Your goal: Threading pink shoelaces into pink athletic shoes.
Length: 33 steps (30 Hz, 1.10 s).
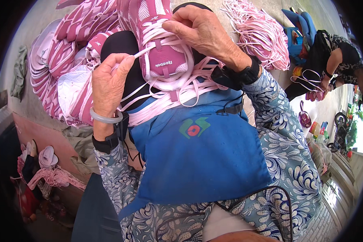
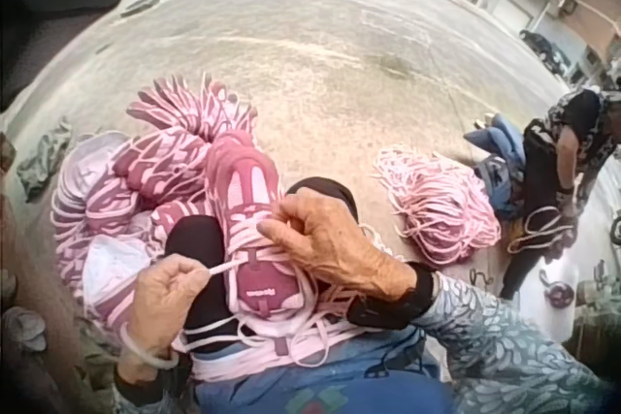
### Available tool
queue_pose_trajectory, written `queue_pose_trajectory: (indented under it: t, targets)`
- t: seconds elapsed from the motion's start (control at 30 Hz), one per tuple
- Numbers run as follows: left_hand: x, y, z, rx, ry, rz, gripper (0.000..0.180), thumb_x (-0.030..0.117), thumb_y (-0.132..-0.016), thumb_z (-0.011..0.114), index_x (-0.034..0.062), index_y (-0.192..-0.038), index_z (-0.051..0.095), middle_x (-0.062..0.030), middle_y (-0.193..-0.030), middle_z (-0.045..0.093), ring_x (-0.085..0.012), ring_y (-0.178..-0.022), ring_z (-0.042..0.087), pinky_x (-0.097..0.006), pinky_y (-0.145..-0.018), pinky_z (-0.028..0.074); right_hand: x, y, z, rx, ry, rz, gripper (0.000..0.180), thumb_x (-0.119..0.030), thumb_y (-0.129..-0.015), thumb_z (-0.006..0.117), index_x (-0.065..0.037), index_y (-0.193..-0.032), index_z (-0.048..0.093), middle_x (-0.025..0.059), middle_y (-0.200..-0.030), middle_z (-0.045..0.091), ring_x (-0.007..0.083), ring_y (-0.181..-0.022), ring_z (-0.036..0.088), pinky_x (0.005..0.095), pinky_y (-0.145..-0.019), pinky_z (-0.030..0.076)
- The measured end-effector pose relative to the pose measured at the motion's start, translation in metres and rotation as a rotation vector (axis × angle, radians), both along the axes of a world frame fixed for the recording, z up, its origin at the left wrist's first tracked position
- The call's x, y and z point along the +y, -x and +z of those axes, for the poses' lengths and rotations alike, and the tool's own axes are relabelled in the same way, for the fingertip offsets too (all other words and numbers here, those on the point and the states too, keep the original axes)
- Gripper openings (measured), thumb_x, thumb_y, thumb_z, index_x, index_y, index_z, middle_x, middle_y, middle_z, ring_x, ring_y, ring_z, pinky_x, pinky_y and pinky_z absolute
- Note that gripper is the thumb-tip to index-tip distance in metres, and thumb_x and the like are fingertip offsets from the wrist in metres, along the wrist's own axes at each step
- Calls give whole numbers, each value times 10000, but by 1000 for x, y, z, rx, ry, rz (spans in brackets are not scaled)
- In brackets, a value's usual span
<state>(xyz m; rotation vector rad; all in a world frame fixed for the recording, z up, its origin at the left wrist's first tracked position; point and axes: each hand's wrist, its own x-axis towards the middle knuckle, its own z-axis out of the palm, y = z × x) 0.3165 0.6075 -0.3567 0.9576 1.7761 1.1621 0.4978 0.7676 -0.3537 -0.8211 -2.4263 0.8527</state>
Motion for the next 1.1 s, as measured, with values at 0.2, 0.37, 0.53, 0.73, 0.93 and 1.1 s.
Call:
queue_pose_trajectory:
  t: [0.2, 0.37, 0.53, 0.73, 0.93, 1.1]
  targets:
    - [3, 6, -11, -45, 109, 41, 282, 327, -909, 586, 89, -758, 590, 86, -609, 415, 7, -497, 302, -170, -422, 191, -20, -35, 7, -110, 92, 93, 318, -253, -914, 555, -20, -1130, 575, 164, -997, 635, 262, -838, 644, 330, -708, 514]
    - [4, 2, -11, 71, 66, 23, 310, 230, -892, 599, 24, -671, 531, 68, -582, 380, -28, -558, 299, -233, -474, 227, -21, -37, 11, -12, -43, 223, 188, -126, -879, 587, -16, -1031, 584, 154, -861, 618, 306, -730, 627, 338, -628, 506]
    - [6, 8, -8, 87, 120, 92, 311, 245, -898, 604, 65, -660, 515, 70, -620, 385, -26, -585, 307, -207, -515, 244, 3, -64, 23, -172, -205, 232, 73, -43, -803, 586, -58, -874, 576, 110, -748, 584, 311, -703, 610, 380, -588, 489]
    - [0, 5, -27, 379, 212, 57, 232, 230, -859, 646, 6, -800, 637, -32, -633, 553, -71, -607, 484, -234, -545, 372, 6, -68, -24, -113, -29, 186, 131, -97, -830, 606, -71, -958, 620, 111, -792, 607, 299, -715, 621, 358, -620, 504]
    - [-16, -10, -16, 641, -242, 299, 174, 152, -893, 601, -5, -966, 626, -101, -896, 647, -109, -858, 587, -232, -773, 447, -5, -62, -3, -75, -163, 28, 308, -291, -851, 630, -50, -1043, 612, 127, -969, 592, 309, -774, 615, 357, -661, 501]
    - [-36, -50, -6, 33, -88, 126, 203, 129, -947, 506, -32, -1042, 585, -64, -858, 646, -103, -803, 587, -226, -730, 456, -51, -40, 10, -337, 68, 93, 607, -227, -856, 617, -13, -1338, 317, 217, -1076, 492, 355, -778, 605, 386, -644, 526]
